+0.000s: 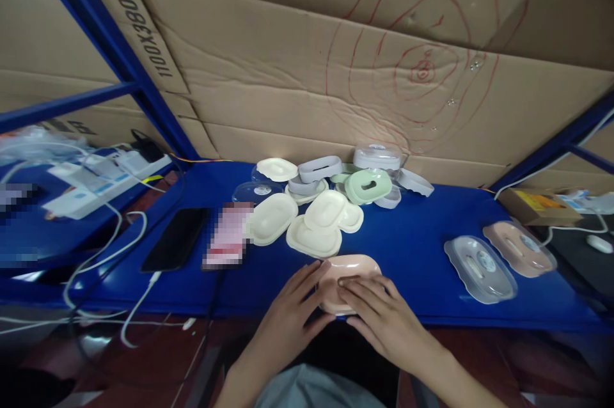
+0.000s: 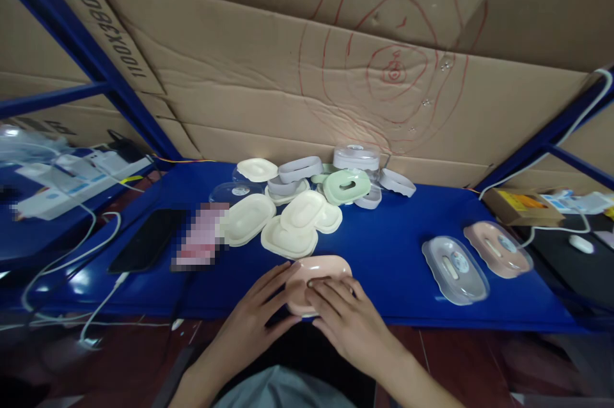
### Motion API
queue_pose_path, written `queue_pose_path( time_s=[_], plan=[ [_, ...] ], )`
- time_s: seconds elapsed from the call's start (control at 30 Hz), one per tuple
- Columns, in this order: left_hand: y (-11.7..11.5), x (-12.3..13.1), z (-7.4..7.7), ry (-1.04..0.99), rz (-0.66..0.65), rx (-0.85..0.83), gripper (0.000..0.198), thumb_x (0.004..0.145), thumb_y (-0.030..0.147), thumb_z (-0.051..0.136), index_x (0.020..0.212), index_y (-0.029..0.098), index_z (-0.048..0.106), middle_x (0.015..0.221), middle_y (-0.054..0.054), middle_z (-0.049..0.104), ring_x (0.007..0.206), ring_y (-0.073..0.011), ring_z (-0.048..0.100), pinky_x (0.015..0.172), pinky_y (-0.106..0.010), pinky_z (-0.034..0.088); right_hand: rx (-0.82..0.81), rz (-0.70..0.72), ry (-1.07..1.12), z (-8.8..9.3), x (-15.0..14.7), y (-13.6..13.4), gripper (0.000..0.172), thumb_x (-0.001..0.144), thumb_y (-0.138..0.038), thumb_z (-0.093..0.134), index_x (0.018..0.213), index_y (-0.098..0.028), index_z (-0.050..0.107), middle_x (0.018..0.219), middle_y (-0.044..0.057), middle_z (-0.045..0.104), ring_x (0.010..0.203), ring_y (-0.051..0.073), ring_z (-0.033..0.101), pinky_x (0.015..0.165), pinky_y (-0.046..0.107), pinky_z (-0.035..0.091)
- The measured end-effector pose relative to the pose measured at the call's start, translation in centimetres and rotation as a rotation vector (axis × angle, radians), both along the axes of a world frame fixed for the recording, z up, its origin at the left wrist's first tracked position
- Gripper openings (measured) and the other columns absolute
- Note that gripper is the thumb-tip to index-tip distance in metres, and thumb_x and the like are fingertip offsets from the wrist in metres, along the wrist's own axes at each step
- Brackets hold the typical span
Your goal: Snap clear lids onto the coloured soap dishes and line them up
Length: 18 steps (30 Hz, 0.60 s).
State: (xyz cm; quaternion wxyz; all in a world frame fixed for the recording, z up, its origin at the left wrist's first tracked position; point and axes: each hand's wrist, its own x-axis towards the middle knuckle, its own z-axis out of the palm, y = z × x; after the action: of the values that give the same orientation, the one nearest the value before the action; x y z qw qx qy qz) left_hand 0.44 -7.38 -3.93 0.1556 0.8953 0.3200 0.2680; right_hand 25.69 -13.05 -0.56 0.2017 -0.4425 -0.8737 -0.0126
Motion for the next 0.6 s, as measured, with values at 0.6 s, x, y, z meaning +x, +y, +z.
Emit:
queue_pose_path(
  time_s=[0.6],
  plan=[
    [0.0, -0.9, 1.2, -0.150, 0.008, -0.148, 0.052, 0.088, 0.006, 0.071, 0.132, 0.030, 0.063, 0.159, -0.006, 0.053, 0.148, -0.0265, 0.052, 0.121, -0.049, 0.050, 0.162, -0.290, 0.144, 2.4, 6.7, 10.0, 0.045, 0.105, -0.018, 0.040, 0.143, -0.027, 0.063, 0.144, 0.009, 0.068, 0.137, 0.029, 0.061, 0.113, 0.056, 0.048]
  ],
)
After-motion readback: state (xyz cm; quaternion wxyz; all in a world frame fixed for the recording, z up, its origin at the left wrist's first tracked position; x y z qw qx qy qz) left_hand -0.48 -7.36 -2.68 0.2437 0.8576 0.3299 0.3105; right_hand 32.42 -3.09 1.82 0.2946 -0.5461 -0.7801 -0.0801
